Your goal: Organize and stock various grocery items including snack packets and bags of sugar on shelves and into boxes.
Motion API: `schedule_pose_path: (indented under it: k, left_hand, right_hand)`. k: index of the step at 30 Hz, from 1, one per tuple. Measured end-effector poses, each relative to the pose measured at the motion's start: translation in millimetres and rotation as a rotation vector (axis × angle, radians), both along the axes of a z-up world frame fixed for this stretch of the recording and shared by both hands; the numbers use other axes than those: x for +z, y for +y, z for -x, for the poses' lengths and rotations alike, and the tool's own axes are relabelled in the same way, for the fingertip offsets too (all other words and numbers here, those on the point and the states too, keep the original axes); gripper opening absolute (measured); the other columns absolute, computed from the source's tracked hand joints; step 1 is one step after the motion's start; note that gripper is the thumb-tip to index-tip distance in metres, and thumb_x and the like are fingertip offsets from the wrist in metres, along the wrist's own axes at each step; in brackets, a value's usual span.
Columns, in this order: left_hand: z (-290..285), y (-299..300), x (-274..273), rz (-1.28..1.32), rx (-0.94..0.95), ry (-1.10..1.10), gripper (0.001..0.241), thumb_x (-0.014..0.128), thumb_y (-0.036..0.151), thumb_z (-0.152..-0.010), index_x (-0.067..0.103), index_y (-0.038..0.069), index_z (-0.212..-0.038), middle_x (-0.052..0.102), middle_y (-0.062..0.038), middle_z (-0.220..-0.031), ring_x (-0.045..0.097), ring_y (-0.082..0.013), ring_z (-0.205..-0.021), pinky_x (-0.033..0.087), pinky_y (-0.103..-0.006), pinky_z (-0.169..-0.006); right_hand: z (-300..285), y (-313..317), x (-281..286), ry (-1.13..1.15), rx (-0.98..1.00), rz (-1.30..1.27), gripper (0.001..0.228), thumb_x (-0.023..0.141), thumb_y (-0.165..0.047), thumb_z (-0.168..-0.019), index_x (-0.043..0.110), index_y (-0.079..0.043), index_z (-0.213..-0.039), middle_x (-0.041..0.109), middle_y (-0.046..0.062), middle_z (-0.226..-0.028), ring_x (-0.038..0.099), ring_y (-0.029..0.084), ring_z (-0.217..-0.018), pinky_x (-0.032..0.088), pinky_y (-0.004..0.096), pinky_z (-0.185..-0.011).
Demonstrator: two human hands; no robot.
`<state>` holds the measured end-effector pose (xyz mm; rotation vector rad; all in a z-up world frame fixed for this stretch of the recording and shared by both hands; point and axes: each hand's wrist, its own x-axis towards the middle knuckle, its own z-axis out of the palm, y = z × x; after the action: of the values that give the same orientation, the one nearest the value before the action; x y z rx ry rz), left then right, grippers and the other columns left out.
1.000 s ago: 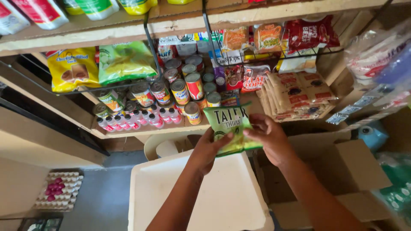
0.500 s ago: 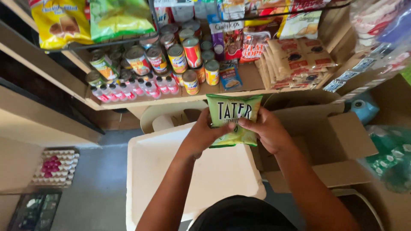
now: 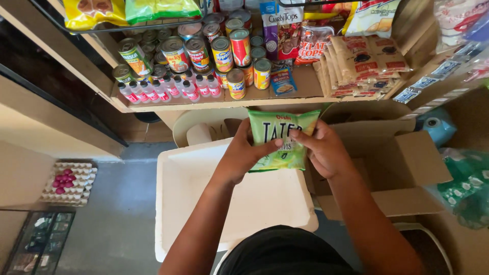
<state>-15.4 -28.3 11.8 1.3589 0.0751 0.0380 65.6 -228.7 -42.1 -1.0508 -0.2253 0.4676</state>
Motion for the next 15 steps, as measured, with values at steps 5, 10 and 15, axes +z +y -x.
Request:
schedule_pose_path:
  k: [5, 10, 15]
  left_hand:
    - [6.5, 3.0, 7.0, 0.07, 0.052, 0.0, 0.046, 0.08, 0.019, -0.087, 0.058, 0.004, -0.123, 0.071, -0.005, -0.105, 0.068, -0.0128, -0.093, 0.058, -0.031, -0.08]
    - [5.8, 1.5, -8.6, 0.134, 0.143, 0.006, 0.027, 0.078, 0.016, -0.089, 0.066, 0.001, -0.108, 0.074, -0.006, -0.093, 0.069, -0.0107, -0.079, 0.058, -0.0278, -0.07]
    - [11.2, -5.1, -6.1, 0.138, 0.181, -0.004, 0.023, 0.076, 0.016, -0.091, 0.066, 0.001, -0.105, 0.073, -0.006, -0.09, 0.067, -0.0106, -0.077, 0.057, -0.0276, -0.068]
  right_hand:
    - [12.8, 4.8, -1.6, -0.033, 0.0, 0.048, 0.037, 0.076, -0.003, -0.089, 0.061, -0.002, -0.123, 0.071, 0.007, -0.113, 0.067, 0.017, -0.104, 0.054, 0.037, -0.095]
    - [23.9, 12.6, 27.6, -0.082, 0.03, 0.044, 0.046, 0.076, -0.003, -0.084, 0.059, -0.004, -0.127, 0.07, 0.004, -0.115, 0.067, 0.014, -0.108, 0.053, 0.034, -0.098]
    - [19.8, 13.1, 17.2, 0.036, -0.044, -0.1, 0.025, 0.072, -0.013, -0.097, 0.064, -0.003, -0.119, 0.071, 0.005, -0.113, 0.068, 0.014, -0.102, 0.055, 0.032, -0.09]
